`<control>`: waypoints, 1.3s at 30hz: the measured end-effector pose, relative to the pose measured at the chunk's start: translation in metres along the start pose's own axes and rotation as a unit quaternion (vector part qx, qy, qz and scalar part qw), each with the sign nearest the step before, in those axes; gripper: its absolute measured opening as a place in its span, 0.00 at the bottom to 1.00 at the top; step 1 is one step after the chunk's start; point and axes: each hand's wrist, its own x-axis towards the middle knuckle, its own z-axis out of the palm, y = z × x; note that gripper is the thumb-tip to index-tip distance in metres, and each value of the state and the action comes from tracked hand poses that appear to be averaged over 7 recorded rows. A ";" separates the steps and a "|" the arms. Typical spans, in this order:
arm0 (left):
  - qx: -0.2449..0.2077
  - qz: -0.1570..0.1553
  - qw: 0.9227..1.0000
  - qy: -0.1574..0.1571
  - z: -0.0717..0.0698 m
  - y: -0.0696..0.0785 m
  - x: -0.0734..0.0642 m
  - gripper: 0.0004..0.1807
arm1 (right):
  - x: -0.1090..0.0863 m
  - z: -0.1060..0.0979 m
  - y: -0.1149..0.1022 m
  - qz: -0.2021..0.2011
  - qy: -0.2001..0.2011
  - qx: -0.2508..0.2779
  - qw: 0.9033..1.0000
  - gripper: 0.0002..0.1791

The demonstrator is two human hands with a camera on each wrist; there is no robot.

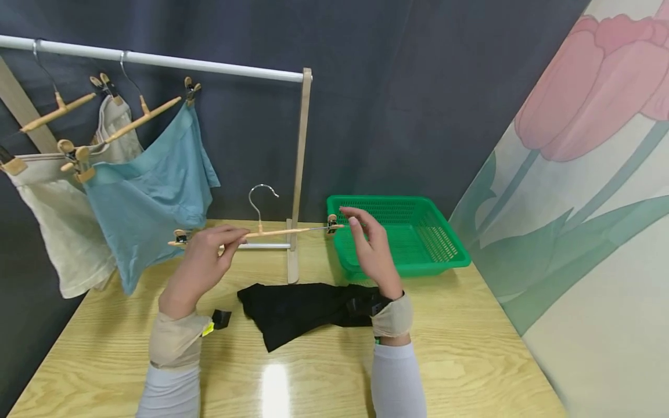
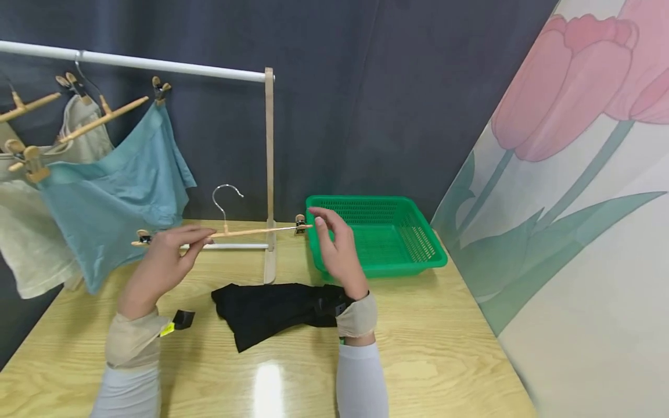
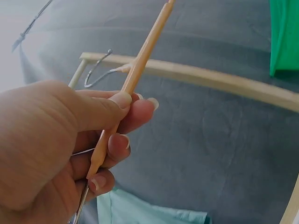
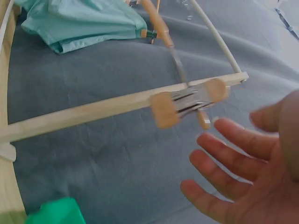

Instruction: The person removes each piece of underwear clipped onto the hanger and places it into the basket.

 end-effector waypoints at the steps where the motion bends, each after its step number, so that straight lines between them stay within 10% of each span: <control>1: 0.008 -0.004 1.000 0.005 -0.002 -0.001 -0.001 0.12 | 0.004 0.002 0.000 0.003 0.005 0.000 1.000 0.19; 18: 0.060 -0.085 0.994 0.032 -0.024 -0.017 -0.013 0.14 | 0.087 0.084 0.041 0.042 -0.028 -0.057 0.997 0.29; 39: 0.095 -0.104 0.989 0.041 -0.018 -0.022 -0.008 0.12 | 0.092 0.105 0.066 0.006 -0.009 0.002 1.000 0.25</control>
